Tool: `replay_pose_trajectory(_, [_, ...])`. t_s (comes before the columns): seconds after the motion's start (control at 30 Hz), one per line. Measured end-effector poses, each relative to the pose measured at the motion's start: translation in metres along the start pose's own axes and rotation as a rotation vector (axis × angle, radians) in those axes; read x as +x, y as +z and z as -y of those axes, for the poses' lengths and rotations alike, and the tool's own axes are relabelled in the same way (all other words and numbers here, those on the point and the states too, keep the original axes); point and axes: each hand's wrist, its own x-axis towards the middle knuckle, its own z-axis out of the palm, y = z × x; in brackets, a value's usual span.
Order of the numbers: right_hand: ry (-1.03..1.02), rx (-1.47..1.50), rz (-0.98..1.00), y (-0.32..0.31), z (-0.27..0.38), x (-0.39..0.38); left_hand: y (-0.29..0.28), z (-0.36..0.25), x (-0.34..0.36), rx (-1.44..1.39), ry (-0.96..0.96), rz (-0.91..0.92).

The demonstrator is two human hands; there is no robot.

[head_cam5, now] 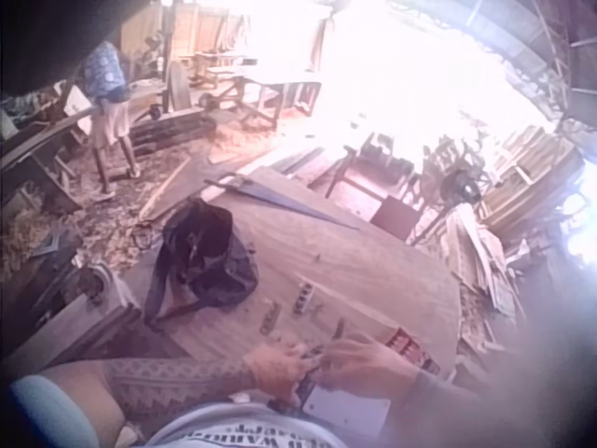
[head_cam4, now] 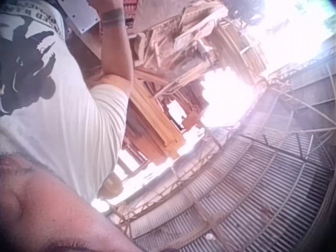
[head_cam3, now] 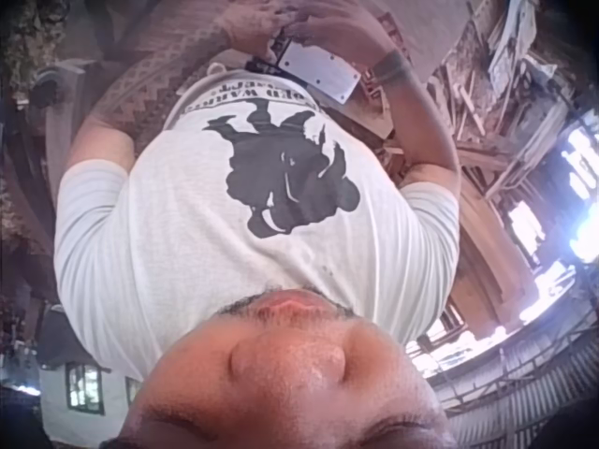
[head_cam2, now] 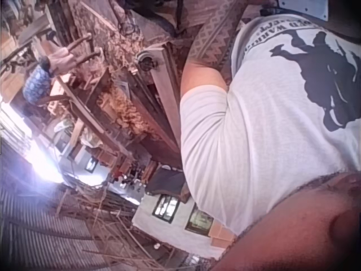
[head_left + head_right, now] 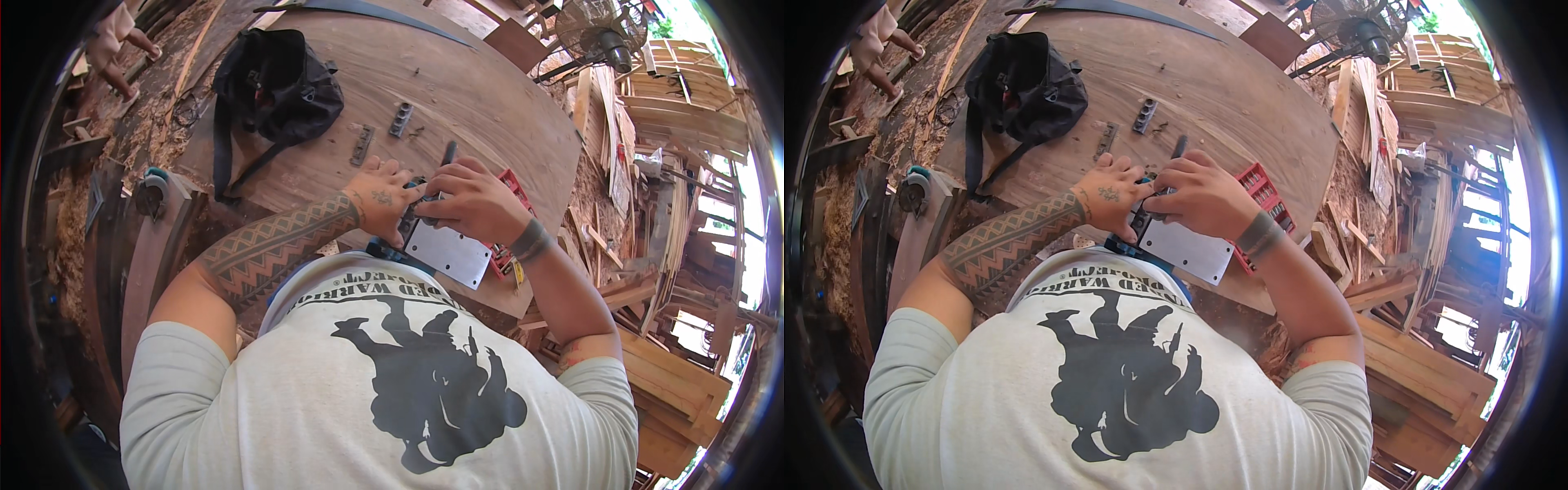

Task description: The person disassembles the blade assembly of a power planer by loosening several bolts with a socket wrench and removing the metal components.

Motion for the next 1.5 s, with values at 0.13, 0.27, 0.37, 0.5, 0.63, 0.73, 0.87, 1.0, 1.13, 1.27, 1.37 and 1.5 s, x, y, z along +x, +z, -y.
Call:
replay_pose_trajectory(0.13, [0.578,0.160,0.277,0.004,0.026,0.017,0.005,0.002,0.000,0.010,0.005,-0.057])
replay_pose_trajectory(0.27, [0.898,0.271,0.373,0.002,0.040,0.022,0.004,0.000,0.000,-0.026,-0.021,-0.052])
replay_pose_trajectory(0.37, [0.325,-0.024,0.059,0.017,0.025,-0.001,0.004,0.001,0.001,-0.021,-0.008,-0.064])
replay_pose_trajectory(0.5, [-0.006,-0.140,-0.074,0.009,0.002,0.006,-0.001,-0.002,0.000,0.000,-0.014,0.020])
replay_pose_trajectory(0.63, [0.595,0.132,0.232,0.003,0.033,0.018,-0.013,-0.005,0.003,-0.031,-0.080,0.125])
replay_pose_trajectory(0.73, [0.716,0.198,0.321,0.007,0.030,0.013,-0.015,-0.004,0.002,-0.062,-0.080,0.121])
replay_pose_trajectory(0.87, [0.221,0.005,-0.009,0.018,0.009,-0.005,0.005,0.002,-0.003,0.000,-0.026,-0.089])
replay_pose_trajectory(1.0, [0.192,0.072,-0.039,0.018,-0.001,-0.009,0.006,-0.001,-0.001,0.010,-0.023,-0.044])
replay_pose_trajectory(1.13, [0.541,0.274,0.124,0.010,0.017,0.004,0.013,0.001,-0.004,0.009,0.002,-0.159])
replay_pose_trajectory(1.27, [0.834,0.559,0.079,0.019,0.038,0.008,-0.004,-0.002,-0.001,-0.043,-0.045,-0.034])
replay_pose_trajectory(1.37, [0.947,0.868,0.010,0.053,0.030,-0.005,-0.013,-0.007,0.003,-0.013,-0.068,0.103])
replay_pose_trajectory(1.5, [0.838,1.235,-0.127,0.059,0.025,-0.012,-0.012,-0.006,0.001,-0.016,-0.071,0.122])
